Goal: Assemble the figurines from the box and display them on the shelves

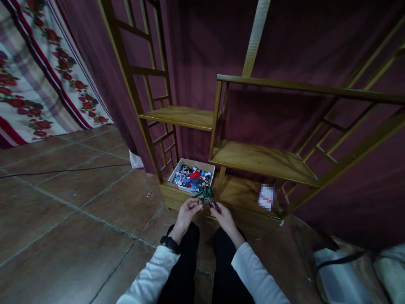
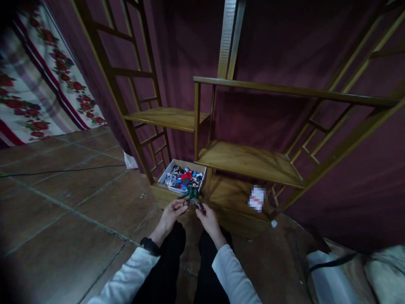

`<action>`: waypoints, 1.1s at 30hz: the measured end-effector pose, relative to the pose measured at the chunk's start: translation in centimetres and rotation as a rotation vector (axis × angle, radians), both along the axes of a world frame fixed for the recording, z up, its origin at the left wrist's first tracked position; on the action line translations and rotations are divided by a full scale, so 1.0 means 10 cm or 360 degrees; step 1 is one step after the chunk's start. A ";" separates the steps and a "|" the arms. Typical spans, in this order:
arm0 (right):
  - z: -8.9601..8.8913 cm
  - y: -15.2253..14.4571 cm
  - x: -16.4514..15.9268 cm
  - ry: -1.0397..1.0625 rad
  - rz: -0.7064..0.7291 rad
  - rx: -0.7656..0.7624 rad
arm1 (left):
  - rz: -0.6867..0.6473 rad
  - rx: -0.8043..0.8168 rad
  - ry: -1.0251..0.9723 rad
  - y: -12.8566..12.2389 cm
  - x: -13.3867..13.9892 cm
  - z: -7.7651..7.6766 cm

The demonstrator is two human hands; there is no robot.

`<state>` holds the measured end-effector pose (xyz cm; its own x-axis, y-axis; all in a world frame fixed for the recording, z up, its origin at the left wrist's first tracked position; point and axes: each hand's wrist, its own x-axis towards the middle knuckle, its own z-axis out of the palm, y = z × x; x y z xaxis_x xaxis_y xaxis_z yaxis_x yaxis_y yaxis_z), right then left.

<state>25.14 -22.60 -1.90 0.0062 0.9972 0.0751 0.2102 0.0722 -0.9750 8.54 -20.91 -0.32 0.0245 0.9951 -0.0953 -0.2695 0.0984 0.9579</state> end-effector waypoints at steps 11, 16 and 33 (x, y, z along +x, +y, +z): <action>-0.03 -0.06 0.05 0.0054 -0.0094 0.0002 | -0.0153 0.0206 0.0267 -0.13 0.09 -0.06; -0.14 -0.01 0.07 0.0340 -0.0124 -0.0086 | -0.0181 0.0397 0.0513 -0.21 0.11 -0.04; -0.14 0.00 0.15 0.0818 0.0086 -0.0196 | 0.0028 0.1479 0.2371 -0.50 0.14 0.05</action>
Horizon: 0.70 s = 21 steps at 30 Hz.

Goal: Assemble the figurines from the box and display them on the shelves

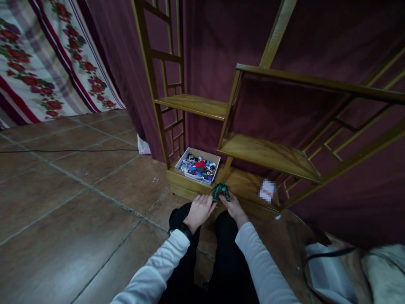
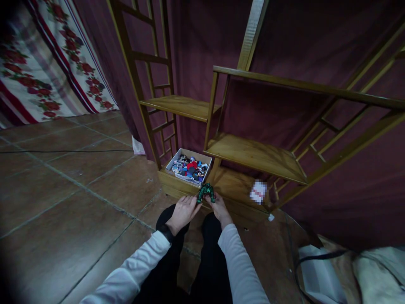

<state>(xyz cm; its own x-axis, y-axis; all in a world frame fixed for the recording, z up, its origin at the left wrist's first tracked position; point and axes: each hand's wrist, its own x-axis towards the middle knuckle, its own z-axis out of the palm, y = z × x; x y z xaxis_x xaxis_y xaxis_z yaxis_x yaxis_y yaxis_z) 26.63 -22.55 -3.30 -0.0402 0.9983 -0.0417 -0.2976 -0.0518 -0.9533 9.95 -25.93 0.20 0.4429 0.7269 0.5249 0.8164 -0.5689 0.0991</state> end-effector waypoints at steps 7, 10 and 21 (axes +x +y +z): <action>0.05 0.01 0.03 -0.0060 0.0069 0.0029 | -0.0115 0.0089 0.0206 0.03 -0.06 0.01; 0.03 0.02 0.04 -0.0075 0.0050 -0.0003 | -0.0147 0.0070 0.0195 0.04 -0.07 0.01; -0.06 0.05 0.09 0.0042 -0.0002 -0.0133 | 0.0009 -0.0491 -0.0574 0.29 -0.11 -0.17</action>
<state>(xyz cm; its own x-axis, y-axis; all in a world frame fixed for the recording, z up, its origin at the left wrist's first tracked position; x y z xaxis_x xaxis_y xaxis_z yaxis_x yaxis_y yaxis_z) 27.56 -22.06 -3.88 -0.0411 0.9914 -0.1239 -0.3229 -0.1306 -0.9374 8.80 -22.98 -1.53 0.2680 0.8749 0.4034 0.7017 -0.4642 0.5405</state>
